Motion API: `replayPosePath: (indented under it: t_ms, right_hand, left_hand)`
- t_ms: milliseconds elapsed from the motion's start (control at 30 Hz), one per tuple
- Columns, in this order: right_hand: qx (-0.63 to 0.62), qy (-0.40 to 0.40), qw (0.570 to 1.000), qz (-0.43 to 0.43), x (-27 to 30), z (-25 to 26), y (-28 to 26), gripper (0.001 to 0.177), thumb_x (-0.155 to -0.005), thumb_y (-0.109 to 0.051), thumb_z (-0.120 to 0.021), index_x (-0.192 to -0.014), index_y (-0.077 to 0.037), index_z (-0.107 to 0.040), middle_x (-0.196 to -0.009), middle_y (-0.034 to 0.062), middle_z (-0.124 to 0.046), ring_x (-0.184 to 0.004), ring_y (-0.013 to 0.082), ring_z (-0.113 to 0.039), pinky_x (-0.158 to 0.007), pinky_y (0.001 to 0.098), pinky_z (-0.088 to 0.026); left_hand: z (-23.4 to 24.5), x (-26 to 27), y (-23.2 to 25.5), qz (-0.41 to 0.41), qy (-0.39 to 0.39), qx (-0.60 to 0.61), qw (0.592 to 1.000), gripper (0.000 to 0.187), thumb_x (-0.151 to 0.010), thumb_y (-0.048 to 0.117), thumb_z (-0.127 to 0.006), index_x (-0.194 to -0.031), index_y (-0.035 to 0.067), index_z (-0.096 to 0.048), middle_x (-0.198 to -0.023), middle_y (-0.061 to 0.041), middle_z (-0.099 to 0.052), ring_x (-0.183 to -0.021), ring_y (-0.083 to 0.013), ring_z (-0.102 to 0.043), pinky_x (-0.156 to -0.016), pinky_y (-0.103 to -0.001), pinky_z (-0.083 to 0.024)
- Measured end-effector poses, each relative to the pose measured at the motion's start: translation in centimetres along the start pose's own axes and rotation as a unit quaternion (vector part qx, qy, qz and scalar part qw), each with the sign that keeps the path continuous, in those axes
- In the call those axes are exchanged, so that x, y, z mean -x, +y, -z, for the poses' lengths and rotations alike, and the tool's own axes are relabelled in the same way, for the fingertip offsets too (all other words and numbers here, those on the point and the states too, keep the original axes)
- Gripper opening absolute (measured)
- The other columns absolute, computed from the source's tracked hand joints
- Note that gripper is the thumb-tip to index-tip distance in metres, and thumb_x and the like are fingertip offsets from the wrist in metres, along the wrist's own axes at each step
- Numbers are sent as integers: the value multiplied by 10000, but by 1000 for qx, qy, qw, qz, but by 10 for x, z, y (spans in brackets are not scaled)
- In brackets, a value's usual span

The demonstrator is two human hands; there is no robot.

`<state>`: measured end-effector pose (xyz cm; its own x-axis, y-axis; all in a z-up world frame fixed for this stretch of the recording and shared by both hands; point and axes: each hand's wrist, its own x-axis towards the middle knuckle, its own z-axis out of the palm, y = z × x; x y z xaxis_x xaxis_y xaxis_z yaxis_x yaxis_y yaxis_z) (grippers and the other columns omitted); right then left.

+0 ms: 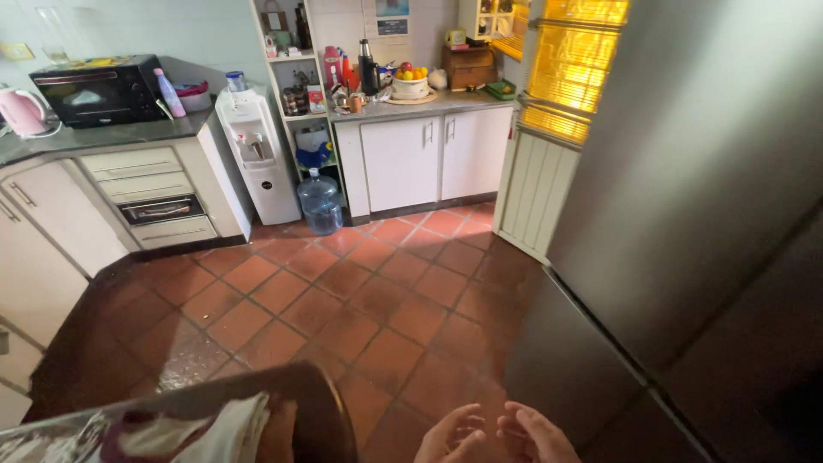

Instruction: Placing plates and glasses onto a dining table to set it for a meal.

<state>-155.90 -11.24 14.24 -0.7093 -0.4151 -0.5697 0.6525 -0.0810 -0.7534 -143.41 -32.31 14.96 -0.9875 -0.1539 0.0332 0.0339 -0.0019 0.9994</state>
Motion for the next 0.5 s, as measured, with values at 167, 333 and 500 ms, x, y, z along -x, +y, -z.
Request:
replayPosePath:
  t_ms: [167, 333, 500]
  right_hand:
    - [-24, -16, 999, -14, -113, -25, -40, 443, -993, -352, -559, -1340, -87, -639, -1097, 138, -727, -1027, 291, -706, -907, 468, -558]
    - [-10, -26, 999, -43, -217, -70, -71, 402, -995, -310, -571, -1306, -73, -663, -1112, 165, -724, -1035, 329, -704, -957, 523, -578]
    - [-49, -107, 992, -51, -336, -134, -98, 382, -977, -318, -589, -1281, -98, -663, -1060, 142, -717, -934, 319, -695, -846, 498, -582]
  left_hand:
    - [51, -83, -3, 59, 21, -8, 998, 554, -928, 324, -755, -1427, 148, -590, -1241, -68, -740, -1187, -180, -710, -1000, -347, -556]
    - [114, -156, -21, 78, 87, 14, 993, 526, -912, 305, -773, -1392, 139, -636, -1219, -62, -763, -1172, -176, -720, -1011, -338, -546]
    - [184, -224, 1, 50, 158, 23, 986, 532, -928, 342, -727, -1374, 66, -632, -1220, -84, -766, -1181, -171, -720, -1022, -326, -543]
